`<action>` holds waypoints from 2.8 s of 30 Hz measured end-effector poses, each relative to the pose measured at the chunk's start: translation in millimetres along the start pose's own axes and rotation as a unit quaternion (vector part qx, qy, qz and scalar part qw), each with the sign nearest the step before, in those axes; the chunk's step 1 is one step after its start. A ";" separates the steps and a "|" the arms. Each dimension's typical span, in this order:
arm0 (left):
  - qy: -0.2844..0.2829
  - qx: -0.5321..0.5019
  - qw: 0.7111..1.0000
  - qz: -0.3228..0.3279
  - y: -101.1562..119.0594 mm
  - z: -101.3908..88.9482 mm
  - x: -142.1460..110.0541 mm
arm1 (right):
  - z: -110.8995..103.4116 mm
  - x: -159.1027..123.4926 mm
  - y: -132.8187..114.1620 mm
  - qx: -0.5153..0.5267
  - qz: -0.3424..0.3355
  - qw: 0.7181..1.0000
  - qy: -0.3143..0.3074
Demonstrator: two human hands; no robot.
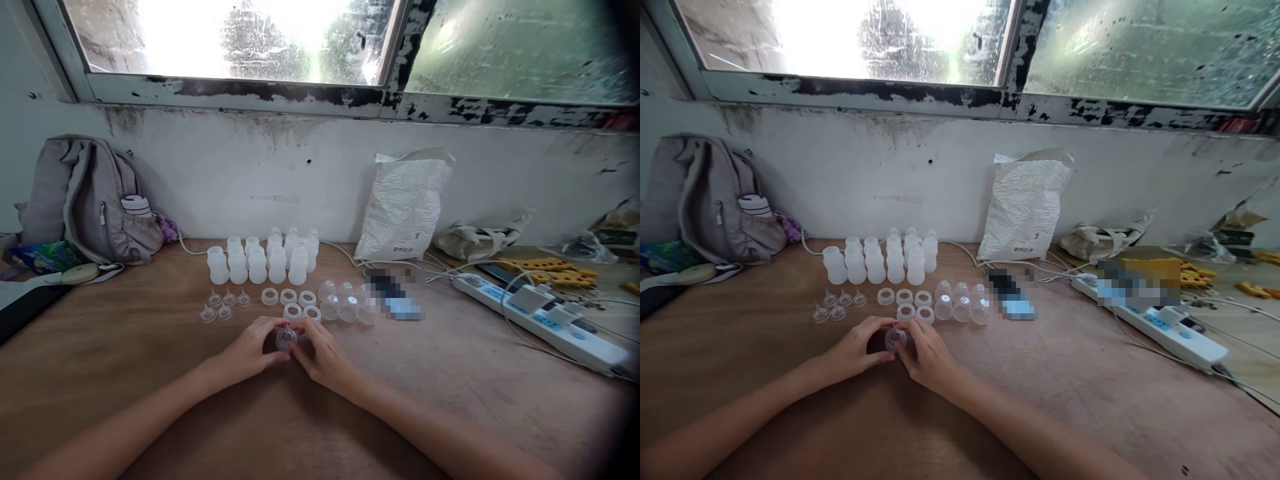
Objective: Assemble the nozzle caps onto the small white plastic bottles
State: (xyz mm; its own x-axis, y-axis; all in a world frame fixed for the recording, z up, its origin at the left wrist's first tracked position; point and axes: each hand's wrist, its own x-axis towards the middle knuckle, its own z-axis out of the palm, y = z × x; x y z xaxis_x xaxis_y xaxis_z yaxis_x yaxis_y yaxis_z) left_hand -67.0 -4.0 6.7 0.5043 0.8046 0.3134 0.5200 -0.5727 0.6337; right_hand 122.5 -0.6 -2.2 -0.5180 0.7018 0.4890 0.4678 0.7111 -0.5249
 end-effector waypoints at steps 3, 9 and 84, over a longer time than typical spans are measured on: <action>-0.011 0.033 0.998 0.060 2.0 -18.6 6.2 | 0.6 0.8 0.2 -0.004 0.013 1.000 0.007; 0.155 0.217 0.961 0.070 -9.7 -59.1 61.1 | 2.6 1.5 0.6 -0.017 0.012 1.000 0.006; 0.013 -0.387 0.911 -0.140 36.7 21.6 1.6 | -45.8 31.3 -23.5 0.437 0.164 0.880 -0.089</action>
State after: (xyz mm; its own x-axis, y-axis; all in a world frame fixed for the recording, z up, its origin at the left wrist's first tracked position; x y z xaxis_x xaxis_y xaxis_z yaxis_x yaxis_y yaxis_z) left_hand -32.1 -27.2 15.2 0.4057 0.9111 0.0726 -0.0219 -0.0697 0.9973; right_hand 128.1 6.6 57.3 -0.5985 0.7898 0.1342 -0.0757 0.1110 -0.9909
